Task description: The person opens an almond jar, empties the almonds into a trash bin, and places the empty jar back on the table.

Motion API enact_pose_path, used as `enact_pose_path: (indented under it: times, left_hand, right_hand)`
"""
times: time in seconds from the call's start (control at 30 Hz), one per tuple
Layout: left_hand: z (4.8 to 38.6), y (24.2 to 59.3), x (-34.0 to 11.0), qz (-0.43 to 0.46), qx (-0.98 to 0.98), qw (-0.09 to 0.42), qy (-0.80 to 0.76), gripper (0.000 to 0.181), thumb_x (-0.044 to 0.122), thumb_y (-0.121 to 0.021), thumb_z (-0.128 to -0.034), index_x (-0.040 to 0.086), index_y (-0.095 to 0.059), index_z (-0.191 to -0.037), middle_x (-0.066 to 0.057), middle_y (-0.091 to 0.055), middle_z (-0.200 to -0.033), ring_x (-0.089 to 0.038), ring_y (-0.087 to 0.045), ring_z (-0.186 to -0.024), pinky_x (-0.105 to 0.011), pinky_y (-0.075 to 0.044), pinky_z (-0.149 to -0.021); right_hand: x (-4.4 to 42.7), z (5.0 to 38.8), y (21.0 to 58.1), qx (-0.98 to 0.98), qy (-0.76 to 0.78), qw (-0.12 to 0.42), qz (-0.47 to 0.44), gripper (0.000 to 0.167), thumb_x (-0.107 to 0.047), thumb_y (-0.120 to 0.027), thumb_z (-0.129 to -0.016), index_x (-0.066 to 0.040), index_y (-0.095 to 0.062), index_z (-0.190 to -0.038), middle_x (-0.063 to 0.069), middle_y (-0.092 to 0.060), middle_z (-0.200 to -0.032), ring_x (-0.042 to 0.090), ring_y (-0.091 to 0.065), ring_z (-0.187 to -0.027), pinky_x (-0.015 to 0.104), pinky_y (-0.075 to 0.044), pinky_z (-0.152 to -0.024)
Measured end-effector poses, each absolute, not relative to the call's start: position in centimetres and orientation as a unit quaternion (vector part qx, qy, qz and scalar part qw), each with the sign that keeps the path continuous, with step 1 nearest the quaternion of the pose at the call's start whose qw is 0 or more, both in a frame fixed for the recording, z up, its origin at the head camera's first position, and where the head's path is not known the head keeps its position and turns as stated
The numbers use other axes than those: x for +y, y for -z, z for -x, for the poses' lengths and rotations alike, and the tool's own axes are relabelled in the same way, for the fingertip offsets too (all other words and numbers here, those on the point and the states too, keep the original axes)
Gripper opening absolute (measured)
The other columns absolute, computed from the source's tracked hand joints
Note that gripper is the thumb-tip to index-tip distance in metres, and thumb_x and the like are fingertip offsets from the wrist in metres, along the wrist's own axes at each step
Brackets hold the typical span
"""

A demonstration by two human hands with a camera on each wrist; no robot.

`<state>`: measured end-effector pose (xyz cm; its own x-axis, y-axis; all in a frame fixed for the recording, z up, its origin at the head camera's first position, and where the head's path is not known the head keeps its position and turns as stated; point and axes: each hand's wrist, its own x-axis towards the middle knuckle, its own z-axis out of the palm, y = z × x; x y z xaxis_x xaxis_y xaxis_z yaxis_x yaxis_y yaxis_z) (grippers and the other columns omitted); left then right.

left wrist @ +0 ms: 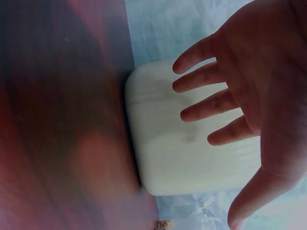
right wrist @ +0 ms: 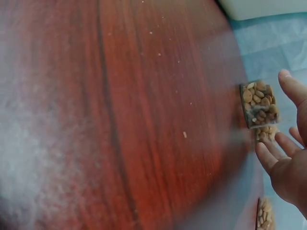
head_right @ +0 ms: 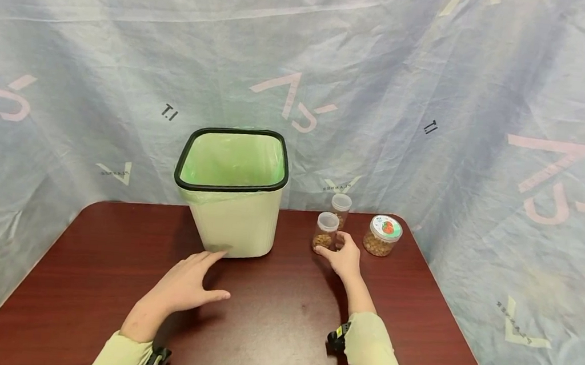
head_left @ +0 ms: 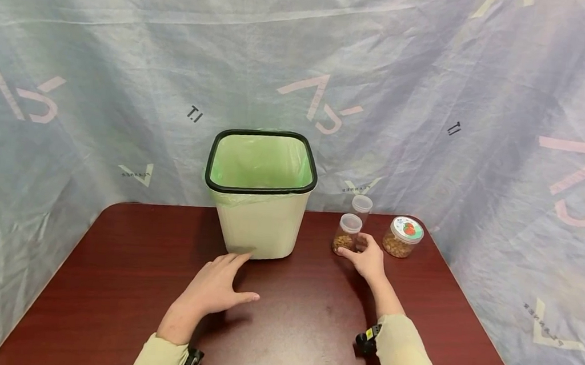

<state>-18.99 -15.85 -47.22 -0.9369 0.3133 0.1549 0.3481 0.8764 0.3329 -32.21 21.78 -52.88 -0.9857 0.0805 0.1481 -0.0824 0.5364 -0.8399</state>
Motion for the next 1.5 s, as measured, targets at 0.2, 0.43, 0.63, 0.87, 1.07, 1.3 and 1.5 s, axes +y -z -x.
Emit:
enact_pose_path:
  times: [0.2, 0.43, 0.63, 0.87, 1.07, 1.3, 1.5]
  left_hand:
    - [19.5, 46.7, -15.0, 0.180, -0.967, 0.050, 0.174, 0.093, 0.074, -0.067, -0.0722, 0.016, -0.049, -0.144, -0.005, -0.052, -0.136, -0.031, -0.048, -0.123, -0.055, -0.040, -0.095]
    - [19.5, 47.0, -14.7, 0.181, -0.969, 0.045, 0.164, 0.087, 0.067, -0.071, -0.0735, 0.016, -0.052, -0.141, -0.006, -0.053, -0.135, -0.031, -0.047, -0.125, -0.054, -0.041, -0.096]
    - [19.5, 47.3, -14.4, 0.186, -0.967, 0.053, 0.165, 0.084, 0.065, -0.072, -0.0738, 0.015, -0.054, -0.138, -0.005, -0.055, -0.133, -0.030, -0.048, -0.123, -0.054, -0.041, -0.095]
    - [19.4, 47.5, -14.3, 0.190, -0.966, 0.055, 0.168, 0.084, 0.066, -0.071, -0.0734, 0.016, -0.055, -0.138, -0.004, -0.056, -0.132, -0.030, -0.051, -0.121, -0.053, -0.042, -0.094]
    - [19.4, 47.7, -14.3, 0.184, -0.965, 0.049, 0.181, 0.081, 0.065, -0.071, -0.0744, 0.016, -0.056, -0.137, -0.003, -0.058, -0.130, -0.030, -0.053, -0.118, -0.052, -0.042, -0.095]
    - [19.3, 48.4, -14.5, 0.171, -0.966, 0.036, 0.190, 0.077, 0.062, -0.072, -0.0760, 0.015, -0.057, -0.136, -0.004, -0.058, -0.130, -0.029, -0.053, -0.119, -0.053, -0.041, -0.095]
    - [19.1, 48.7, -14.8, 0.156, -0.966, 0.018, 0.205, 0.076, 0.058, -0.074, -0.0770, 0.014, -0.056, -0.137, -0.007, -0.057, -0.131, -0.031, -0.053, -0.119, -0.055, -0.040, -0.097]
  right_hand:
    - [21.7, 32.4, 52.7, -0.869, -0.485, 0.092, -0.001, 0.074, -0.028, -0.086, -0.074, -0.001, -0.050, -0.132, 0.021, -0.058, -0.125, 0.035, -0.057, -0.113, 0.046, -0.046, -0.095]
    - [21.1, 33.2, 53.1, -0.878, -0.471, 0.090, -0.008, 0.075, -0.031, -0.087, -0.074, -0.001, -0.050, -0.131, 0.021, -0.060, -0.121, 0.033, -0.059, -0.111, 0.045, -0.047, -0.093]
    - [20.7, 33.8, 53.2, -0.882, -0.458, 0.108, -0.006, 0.069, -0.031, -0.088, -0.072, -0.002, -0.054, -0.125, 0.020, -0.063, -0.117, 0.032, -0.061, -0.107, 0.045, -0.047, -0.092]
    - [20.5, 33.9, 53.4, -0.885, -0.453, 0.111, -0.007, 0.062, -0.028, -0.087, -0.073, -0.001, -0.057, -0.120, 0.021, -0.064, -0.115, 0.033, -0.061, -0.106, 0.046, -0.047, -0.091]
    - [20.3, 33.8, 53.2, -0.885, -0.452, 0.115, -0.007, 0.058, -0.026, -0.087, -0.073, -0.001, -0.059, -0.118, 0.020, -0.065, -0.114, 0.033, -0.061, -0.105, 0.045, -0.047, -0.090]
    - [20.4, 33.7, 53.2, -0.887, -0.449, 0.107, -0.003, 0.058, -0.028, -0.086, -0.075, -0.002, -0.058, -0.119, 0.020, -0.064, -0.115, 0.032, -0.061, -0.106, 0.046, -0.047, -0.090]
    - [20.2, 33.4, 53.3, -0.883, -0.455, 0.114, -0.013, 0.059, -0.029, -0.087, -0.074, -0.003, -0.060, -0.119, 0.018, -0.066, -0.113, 0.030, -0.062, -0.104, 0.045, -0.048, -0.090]
